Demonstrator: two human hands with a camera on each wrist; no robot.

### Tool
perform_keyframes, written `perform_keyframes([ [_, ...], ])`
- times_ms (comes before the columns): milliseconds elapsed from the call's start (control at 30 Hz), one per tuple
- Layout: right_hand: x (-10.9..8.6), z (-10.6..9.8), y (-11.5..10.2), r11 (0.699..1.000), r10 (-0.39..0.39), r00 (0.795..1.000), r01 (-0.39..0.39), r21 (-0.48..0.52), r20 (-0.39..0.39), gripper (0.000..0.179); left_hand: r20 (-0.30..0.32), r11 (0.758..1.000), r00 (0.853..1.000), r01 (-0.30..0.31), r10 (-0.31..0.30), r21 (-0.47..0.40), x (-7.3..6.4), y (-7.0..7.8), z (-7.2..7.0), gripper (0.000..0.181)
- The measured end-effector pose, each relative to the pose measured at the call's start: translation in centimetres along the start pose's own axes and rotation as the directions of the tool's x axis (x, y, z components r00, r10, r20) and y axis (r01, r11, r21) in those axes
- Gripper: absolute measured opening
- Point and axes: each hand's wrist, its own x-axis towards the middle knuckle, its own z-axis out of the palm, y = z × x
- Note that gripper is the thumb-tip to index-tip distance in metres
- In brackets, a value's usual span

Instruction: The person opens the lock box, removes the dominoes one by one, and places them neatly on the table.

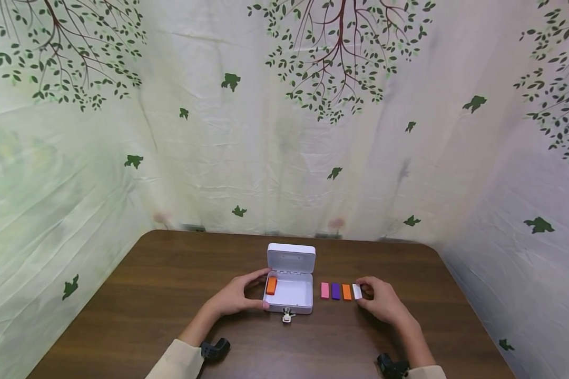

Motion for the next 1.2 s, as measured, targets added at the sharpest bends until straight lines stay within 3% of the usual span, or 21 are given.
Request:
perform_keyframes([
  [667, 0.4, -0.3, -1.5, 0.999, -0.054, 0.998, 0.054, 0.004, -0.022, 0.043, -0.006, 1.000, 1.000, -0.015, 0.015, 0.008, 0.1, -0.2, 0.1, 0.093],
  [1200, 1.4, 1.4, -3.6, 0.989, -0.149, 0.984, 0.149, -0.004, -0.100, 0.036, -0.001, 1.000, 1.000, -0.011, 0.011, -0.003, 0.1, -0.1, 0.0, 0.093],
])
